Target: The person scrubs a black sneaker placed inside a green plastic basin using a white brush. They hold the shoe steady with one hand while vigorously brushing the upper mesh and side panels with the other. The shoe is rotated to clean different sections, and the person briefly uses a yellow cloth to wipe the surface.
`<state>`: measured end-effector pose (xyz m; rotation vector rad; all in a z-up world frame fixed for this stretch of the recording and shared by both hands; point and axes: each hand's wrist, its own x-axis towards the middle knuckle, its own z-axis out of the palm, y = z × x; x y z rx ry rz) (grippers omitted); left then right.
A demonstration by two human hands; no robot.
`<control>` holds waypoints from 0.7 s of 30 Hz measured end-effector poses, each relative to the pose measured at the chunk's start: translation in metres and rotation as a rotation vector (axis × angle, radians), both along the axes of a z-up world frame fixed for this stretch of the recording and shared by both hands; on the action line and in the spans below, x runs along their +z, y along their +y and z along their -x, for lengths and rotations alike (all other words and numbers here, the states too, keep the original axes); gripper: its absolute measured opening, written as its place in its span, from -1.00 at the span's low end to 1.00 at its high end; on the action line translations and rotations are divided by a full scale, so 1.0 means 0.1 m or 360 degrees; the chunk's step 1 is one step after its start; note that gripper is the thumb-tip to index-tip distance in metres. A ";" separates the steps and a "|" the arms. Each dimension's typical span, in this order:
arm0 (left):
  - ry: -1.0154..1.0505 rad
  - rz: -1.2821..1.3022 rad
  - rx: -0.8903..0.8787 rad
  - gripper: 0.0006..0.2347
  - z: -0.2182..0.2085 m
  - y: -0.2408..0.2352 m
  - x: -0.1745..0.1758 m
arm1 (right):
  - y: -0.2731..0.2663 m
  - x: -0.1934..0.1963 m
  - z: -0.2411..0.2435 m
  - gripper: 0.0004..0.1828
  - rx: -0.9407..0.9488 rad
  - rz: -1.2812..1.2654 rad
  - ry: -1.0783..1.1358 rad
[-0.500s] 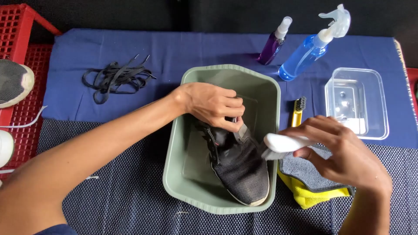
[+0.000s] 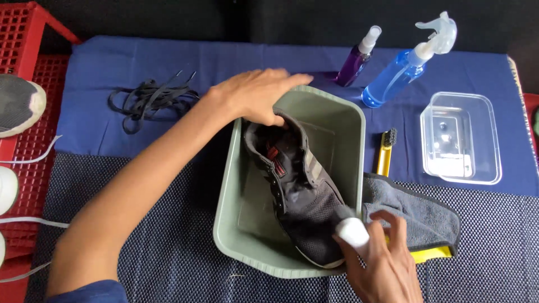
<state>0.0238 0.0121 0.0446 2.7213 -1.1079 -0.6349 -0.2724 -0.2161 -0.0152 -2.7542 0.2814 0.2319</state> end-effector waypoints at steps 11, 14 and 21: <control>0.0046 -0.0361 0.0346 -0.52 0.41 0.40 0.25 | -0.11 0.24 -0.44 -0.66 -0.0123 -0.0719 0.0139; 0.0175 -0.0423 0.0633 -0.46 0.79 0.67 0.45 | -0.25 0.35 -0.74 -0.62 0.0047 -0.0624 0.0159; 0.0512 -0.0364 0.1376 -0.33 1.91 1.03 0.48 | -0.23 0.75 -1.58 -0.67 0.0672 -0.0347 0.0431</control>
